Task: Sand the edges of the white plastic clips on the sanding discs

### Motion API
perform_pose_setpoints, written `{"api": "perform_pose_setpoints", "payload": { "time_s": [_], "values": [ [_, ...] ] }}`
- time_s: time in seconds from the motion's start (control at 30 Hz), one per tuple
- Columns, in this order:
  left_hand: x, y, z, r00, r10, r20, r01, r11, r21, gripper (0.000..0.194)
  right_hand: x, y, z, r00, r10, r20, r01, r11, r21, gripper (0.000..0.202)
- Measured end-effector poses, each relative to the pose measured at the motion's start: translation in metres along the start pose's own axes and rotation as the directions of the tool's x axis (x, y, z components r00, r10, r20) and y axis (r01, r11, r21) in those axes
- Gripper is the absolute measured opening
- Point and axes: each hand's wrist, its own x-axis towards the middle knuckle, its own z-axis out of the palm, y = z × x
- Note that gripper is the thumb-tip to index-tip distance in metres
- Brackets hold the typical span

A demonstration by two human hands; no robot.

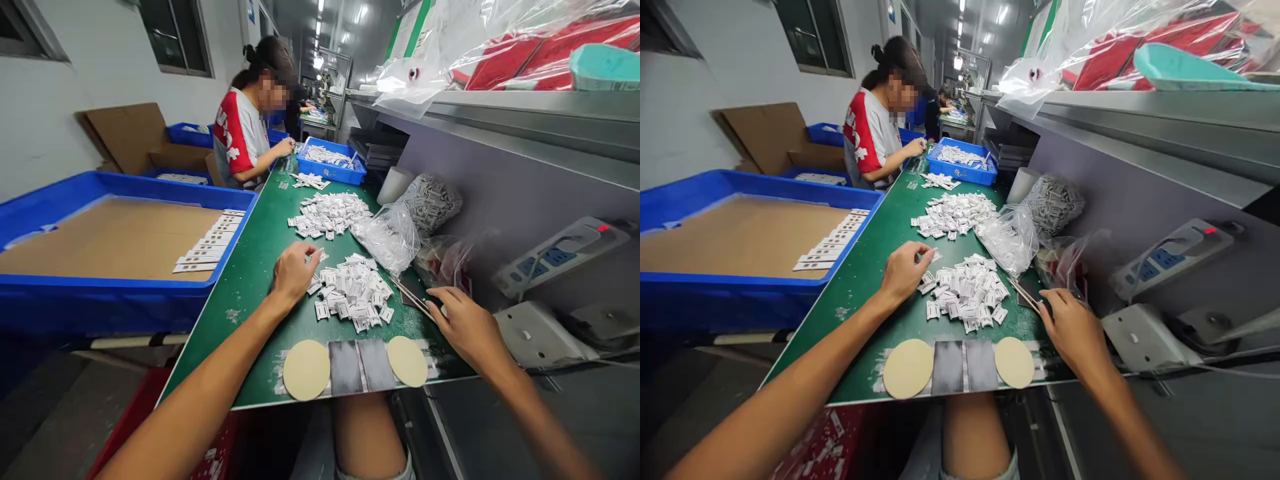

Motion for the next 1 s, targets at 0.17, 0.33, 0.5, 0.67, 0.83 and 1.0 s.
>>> {"api": "perform_pose_setpoints", "payload": {
  "time_s": [0.17, 0.33, 0.5, 0.67, 0.83, 1.0],
  "values": [
    [-0.001, 0.011, -0.009, 0.995, 0.043, -0.088, -0.044, 0.999, -0.014, 0.023, 0.004, 0.008, 0.004, 0.993, 0.024, 0.117, -0.007, 0.989, -0.146, 0.039],
    [-0.004, 0.01, -0.008, 0.995, 0.049, -0.081, -0.052, 0.998, -0.034, 0.02, 0.042, 0.011, 0.031, 0.971, 0.125, 0.203, -0.075, 0.968, -0.239, 0.036],
    [-0.011, 0.013, -0.01, 0.997, 0.039, -0.072, -0.041, 0.999, -0.033, 0.018, 0.064, 0.014, 0.049, 0.946, 0.239, 0.217, -0.175, 0.945, -0.277, 0.034],
    [-0.012, 0.014, -0.011, 0.996, 0.032, -0.078, -0.035, 0.998, -0.044, 0.015, 0.087, 0.025, 0.061, 0.96, 0.225, 0.169, -0.204, 0.97, -0.134, 0.024],
    [-0.012, 0.015, -0.011, 1.0, -0.008, -0.011, 0.005, 0.964, -0.267, 0.019, 0.09, 0.026, 0.056, 0.969, 0.24, 0.06, -0.244, 0.968, 0.053, 0.045],
    [-0.012, 0.01, -0.003, 0.992, -0.084, 0.093, 0.12, 0.848, -0.516, 0.019, 0.074, 0.009, 0.039, 0.919, 0.352, -0.178, -0.298, 0.915, 0.271, 0.051]
  ]
}}
